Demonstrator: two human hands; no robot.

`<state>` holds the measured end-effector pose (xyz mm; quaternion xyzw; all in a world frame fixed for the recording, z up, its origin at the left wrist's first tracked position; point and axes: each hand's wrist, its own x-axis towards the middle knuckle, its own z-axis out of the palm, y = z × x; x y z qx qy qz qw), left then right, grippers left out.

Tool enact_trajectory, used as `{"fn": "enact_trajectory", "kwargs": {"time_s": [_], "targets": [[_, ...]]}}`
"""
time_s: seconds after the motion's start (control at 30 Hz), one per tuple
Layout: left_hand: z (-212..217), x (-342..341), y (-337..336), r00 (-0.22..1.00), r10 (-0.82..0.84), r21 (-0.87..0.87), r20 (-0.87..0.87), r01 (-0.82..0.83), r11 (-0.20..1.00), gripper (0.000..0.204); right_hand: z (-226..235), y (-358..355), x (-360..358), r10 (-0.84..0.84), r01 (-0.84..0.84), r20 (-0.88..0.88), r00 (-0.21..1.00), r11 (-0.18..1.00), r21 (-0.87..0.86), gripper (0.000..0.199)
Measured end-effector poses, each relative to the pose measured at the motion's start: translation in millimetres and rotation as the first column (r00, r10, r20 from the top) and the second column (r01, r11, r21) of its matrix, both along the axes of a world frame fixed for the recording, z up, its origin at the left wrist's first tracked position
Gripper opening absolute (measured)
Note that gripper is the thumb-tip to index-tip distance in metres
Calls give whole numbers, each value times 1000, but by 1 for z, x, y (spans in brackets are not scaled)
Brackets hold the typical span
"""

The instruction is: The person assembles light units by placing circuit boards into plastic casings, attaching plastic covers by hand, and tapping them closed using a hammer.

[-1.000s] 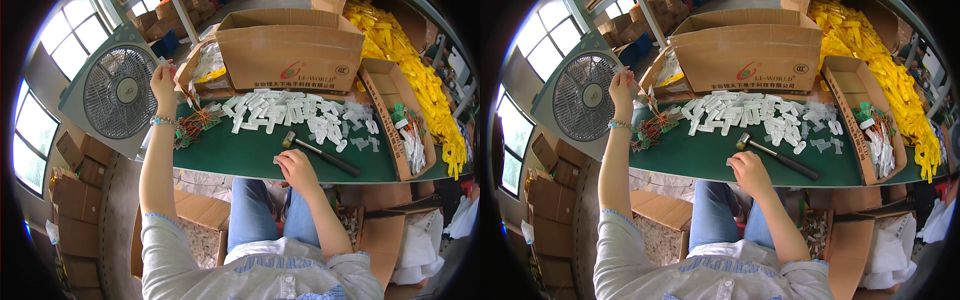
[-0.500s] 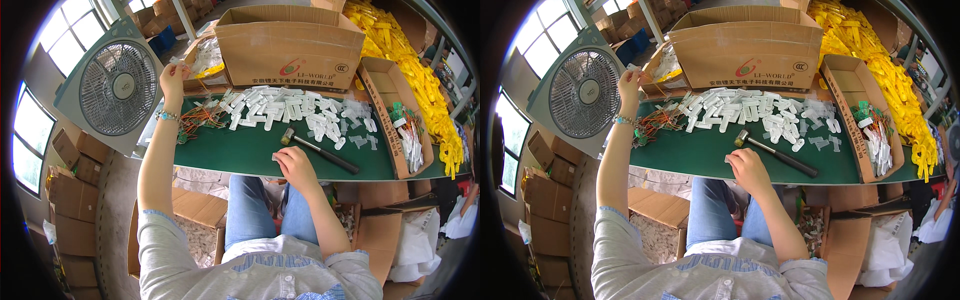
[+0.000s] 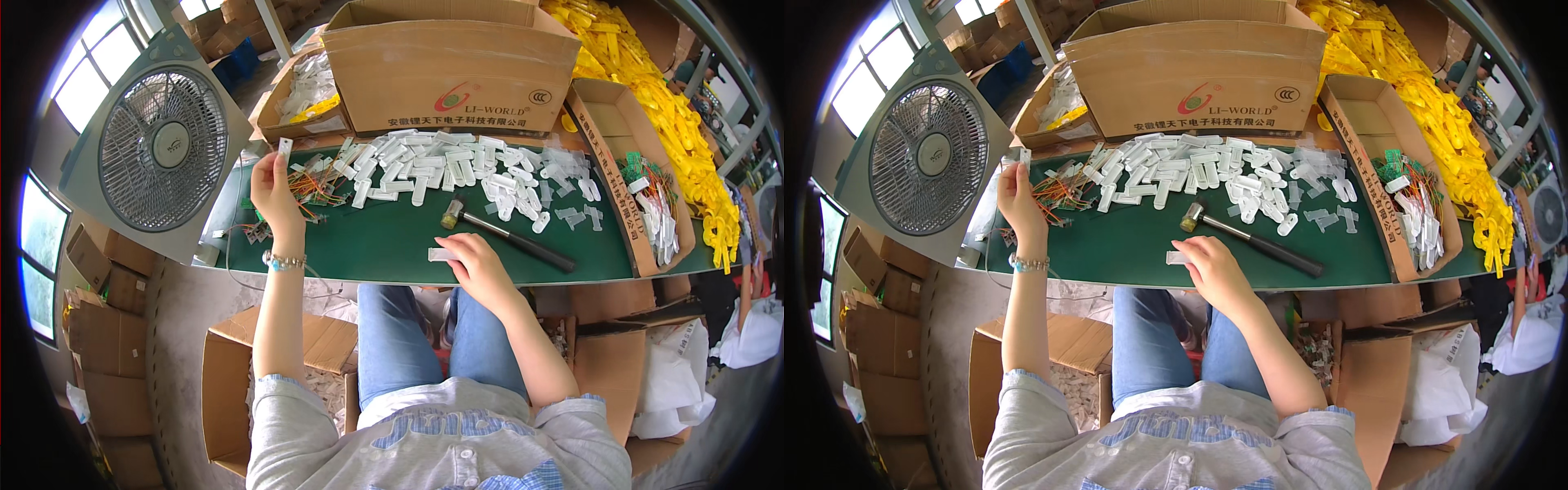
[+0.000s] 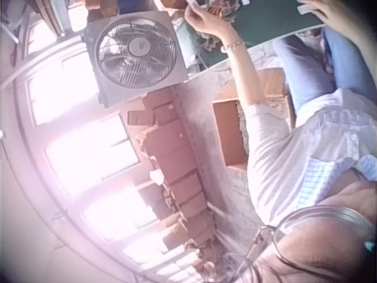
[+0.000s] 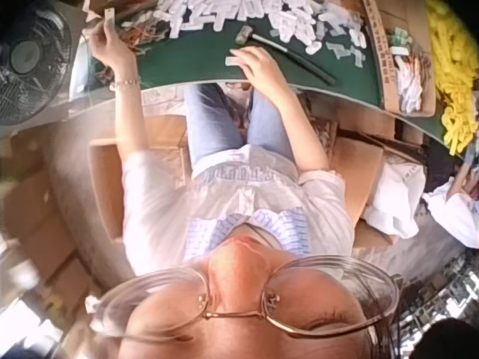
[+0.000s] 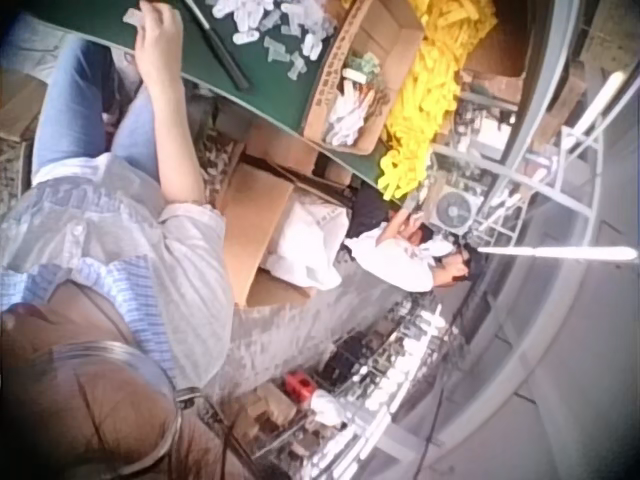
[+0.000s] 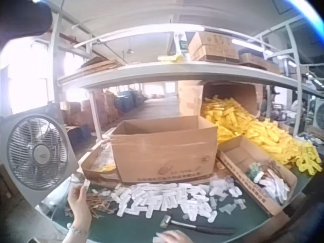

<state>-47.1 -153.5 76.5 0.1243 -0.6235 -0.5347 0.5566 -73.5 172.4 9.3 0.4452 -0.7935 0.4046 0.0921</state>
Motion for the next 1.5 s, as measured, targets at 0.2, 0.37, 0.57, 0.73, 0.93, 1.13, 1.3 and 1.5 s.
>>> {"fn": "enact_trajectory", "kwargs": {"time_s": [0.2, 0.37, 0.57, 0.73, 0.93, 1.13, 1.3, 1.5], "targets": [[-29, 22, 85, 856, -298, -478, 422, 489, 730, 8, 3, 7, -2, 42, -36, 156, 987, 999, -41, 56], [-56, 32, 137, 657, -406, -229, 635, 662, 713, 11, 4, 7, -2, 24, -22, 158, 987, 1000, -18, 59], [-57, 28, 138, 630, -427, -238, 648, 700, 673, 12, 5, 9, -3, 46, -43, 148, 988, 999, -27, 56], [-51, 28, 139, 605, -457, -187, 652, 712, 676, 11, 4, 9, -3, 23, -20, 130, 991, 999, -28, 52], [-46, 29, 147, 569, -413, -167, 711, 707, 688, 10, 5, 8, -3, 57, -53, 108, 992, 998, -32, 49], [-53, 34, 140, 697, -326, -392, 639, 659, 642, 9, 0, 7, -2, 58, -57, 58, 997, 998, -22, 31], [-50, 44, 132, 743, -216, -517, 633, 614, 597, 8, 1, 5, 1, 37, -36, -41, 998, 999, 36, 31], [-48, 46, 140, 836, 9, -732, 548, 475, 488, 11, 2, 4, 4, 21, -13, -113, 993, 997, 70, 32]]}}
